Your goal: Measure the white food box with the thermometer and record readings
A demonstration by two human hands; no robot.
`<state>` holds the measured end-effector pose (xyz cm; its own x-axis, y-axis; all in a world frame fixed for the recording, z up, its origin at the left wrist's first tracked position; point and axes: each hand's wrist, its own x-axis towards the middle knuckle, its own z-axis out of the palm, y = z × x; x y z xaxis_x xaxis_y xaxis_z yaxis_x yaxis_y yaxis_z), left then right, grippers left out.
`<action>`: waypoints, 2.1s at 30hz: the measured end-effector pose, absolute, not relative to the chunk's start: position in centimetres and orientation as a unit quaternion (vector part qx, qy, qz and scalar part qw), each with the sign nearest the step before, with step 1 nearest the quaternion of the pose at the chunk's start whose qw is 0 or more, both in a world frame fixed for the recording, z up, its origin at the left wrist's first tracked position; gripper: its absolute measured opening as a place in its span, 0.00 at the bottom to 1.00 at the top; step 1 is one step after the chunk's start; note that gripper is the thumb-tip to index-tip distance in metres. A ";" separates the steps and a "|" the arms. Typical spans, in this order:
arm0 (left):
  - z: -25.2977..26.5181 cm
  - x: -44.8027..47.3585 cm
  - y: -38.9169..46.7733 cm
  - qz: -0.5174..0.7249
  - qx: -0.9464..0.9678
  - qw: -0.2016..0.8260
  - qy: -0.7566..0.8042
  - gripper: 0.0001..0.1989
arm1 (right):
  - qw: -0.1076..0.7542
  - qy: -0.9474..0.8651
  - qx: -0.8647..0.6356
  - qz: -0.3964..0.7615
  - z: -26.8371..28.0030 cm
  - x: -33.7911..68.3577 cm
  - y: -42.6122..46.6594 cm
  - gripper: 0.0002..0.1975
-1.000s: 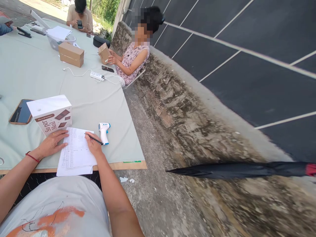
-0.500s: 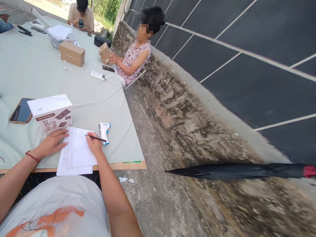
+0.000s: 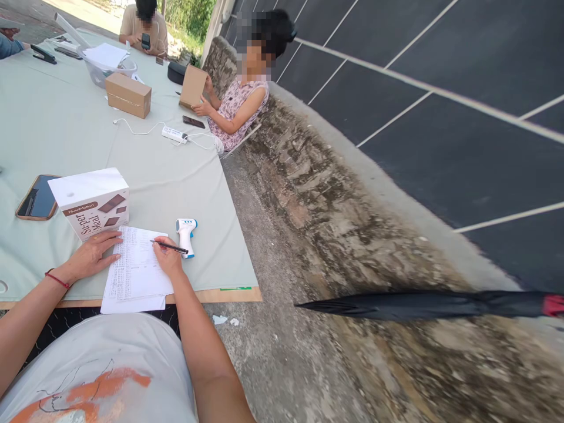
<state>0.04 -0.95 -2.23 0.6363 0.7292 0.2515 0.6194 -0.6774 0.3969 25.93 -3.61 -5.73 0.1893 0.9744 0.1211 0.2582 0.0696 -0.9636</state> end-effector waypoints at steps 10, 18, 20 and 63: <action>-2.3 0.0 -1.0 0.195 0.896 0.133 0.377 0.25 | 0.505 -0.536 -0.574 0.359 -5.9 26.0 -3.6 0.10; -2.3 0.0 -1.0 0.196 0.895 0.134 0.378 0.26 | 0.505 -0.538 -0.574 0.356 -6.2 26.1 -3.5 0.10; -2.4 0.1 -1.0 0.199 0.892 0.138 0.381 0.26 | 0.504 -0.541 -0.574 0.352 -6.2 26.1 -3.5 0.10; -2.0 0.2 -1.2 0.201 0.893 0.143 0.377 0.26 | 0.498 -0.535 -0.579 0.361 -6.0 26.2 -3.6 0.11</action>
